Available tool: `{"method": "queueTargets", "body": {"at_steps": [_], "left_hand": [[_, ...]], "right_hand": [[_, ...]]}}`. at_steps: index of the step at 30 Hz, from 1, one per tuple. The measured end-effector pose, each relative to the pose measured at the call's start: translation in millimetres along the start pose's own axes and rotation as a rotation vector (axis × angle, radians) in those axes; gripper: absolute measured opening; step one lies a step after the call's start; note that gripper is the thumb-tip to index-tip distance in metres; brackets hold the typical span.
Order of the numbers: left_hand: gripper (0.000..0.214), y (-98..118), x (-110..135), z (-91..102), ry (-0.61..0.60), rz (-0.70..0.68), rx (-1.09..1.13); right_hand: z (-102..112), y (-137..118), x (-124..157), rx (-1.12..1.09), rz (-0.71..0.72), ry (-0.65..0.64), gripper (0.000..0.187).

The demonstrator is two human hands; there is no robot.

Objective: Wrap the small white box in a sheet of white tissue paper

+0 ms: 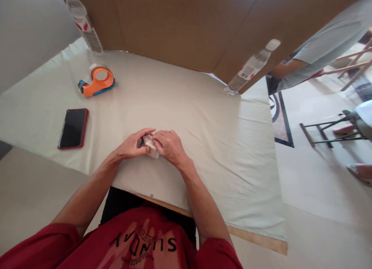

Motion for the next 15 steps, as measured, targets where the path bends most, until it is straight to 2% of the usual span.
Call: {"method": "queueTargets", "body": {"at_steps": [3, 7, 10, 15], "left_hand": [[0.067, -0.2, 0.2, -0.1, 0.004, 0.002, 0.004], [0.068, -0.3, 0.5, -0.7, -0.008, 0.01, 0.007], [0.069, 0.1, 0.9, -0.3, -0.01, 0.022, 0.006], [0.069, 0.3, 0.8, 0.4, -0.005, 0.038, -0.021]], "right_hand": [[3.4, 5.3, 1.7, -0.128, -0.052, 0.022, 0.016], [8.1, 5.1, 2.8, -0.265, -0.034, -0.051, 0.015], [7.6, 4.0, 2.3, -0.213, -0.018, -0.081, 0.016], [-1.3, 0.6, -0.4, -0.084, -0.014, -0.035, 0.018]]}}
Point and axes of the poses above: each hand's wrist, its own x-axis away from the middle knuckle, its own z-axis out of the back of the hand, y = z × x, the point moved 7 cm from there along -x, towards the middle knuckle, and after that the axes turned 8 degrees about z, right-handed, at the moved point
